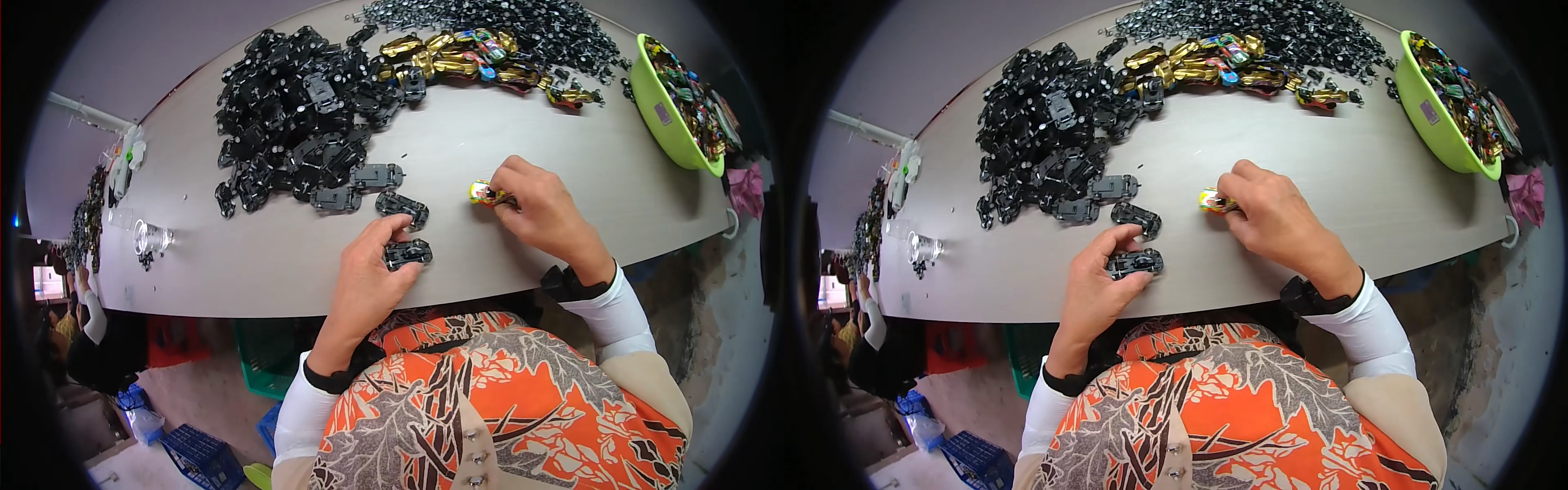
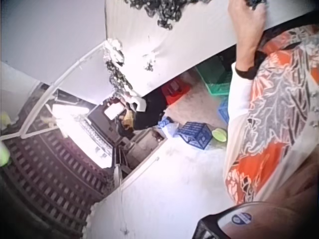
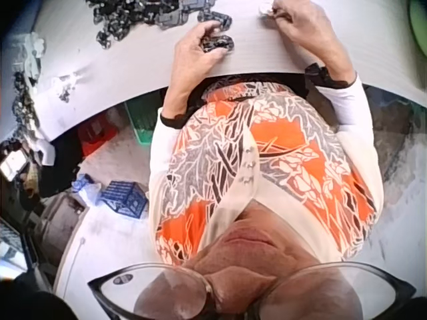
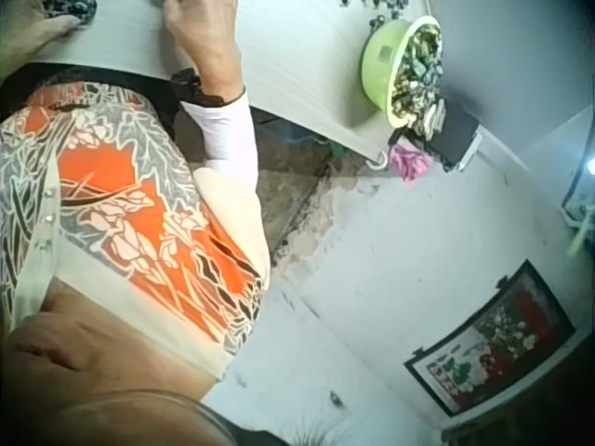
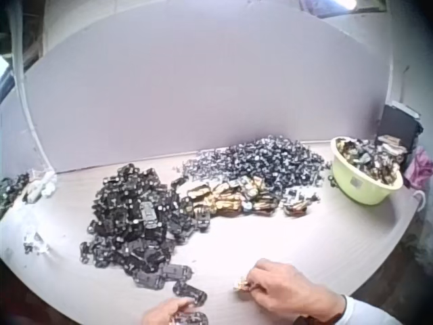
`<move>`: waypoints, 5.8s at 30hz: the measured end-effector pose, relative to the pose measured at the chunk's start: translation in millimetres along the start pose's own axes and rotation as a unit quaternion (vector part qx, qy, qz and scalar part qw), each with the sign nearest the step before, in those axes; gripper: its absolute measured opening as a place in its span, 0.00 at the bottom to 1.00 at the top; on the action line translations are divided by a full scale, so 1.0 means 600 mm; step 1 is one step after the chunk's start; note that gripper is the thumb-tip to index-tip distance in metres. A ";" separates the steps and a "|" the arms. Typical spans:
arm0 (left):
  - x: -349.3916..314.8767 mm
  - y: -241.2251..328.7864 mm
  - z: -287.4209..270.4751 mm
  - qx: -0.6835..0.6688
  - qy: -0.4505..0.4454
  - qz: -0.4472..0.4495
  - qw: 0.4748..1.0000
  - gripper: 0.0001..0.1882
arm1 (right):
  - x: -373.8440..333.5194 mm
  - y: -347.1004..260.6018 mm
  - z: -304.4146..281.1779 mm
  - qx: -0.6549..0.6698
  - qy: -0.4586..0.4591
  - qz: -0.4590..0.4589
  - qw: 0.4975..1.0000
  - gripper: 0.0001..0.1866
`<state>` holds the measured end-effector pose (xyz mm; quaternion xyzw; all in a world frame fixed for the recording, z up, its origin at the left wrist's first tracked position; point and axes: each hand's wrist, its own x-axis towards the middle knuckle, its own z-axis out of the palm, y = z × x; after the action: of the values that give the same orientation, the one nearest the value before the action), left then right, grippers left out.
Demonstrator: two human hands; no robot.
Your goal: The person assembles miniature toy cars by hand at a workbench. They pick up black chassis and colorful car bodies from piles on the table, fit the bodies onto the chassis, and place the completed units back on the surface.
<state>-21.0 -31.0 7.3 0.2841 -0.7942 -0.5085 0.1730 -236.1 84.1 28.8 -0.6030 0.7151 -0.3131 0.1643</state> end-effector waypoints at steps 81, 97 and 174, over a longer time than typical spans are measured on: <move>-0.030 -0.012 0.020 -0.222 -0.003 0.034 0.975 0.21 | -0.030 -0.080 0.115 0.269 0.067 -0.020 0.961 0.17; -0.026 -0.014 0.023 -0.391 -0.042 -0.089 0.915 0.19 | -0.032 -0.063 0.121 0.284 0.074 -0.062 0.954 0.17; -0.043 -0.009 0.008 -0.397 -0.157 -0.138 0.894 0.11 | -0.044 -0.051 0.077 0.573 -0.133 0.172 0.791 0.06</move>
<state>-2.3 -13.1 0.5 0.2149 -0.4960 -0.8381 0.0730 -179.0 95.7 10.4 -0.3016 0.4676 -0.5485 0.6242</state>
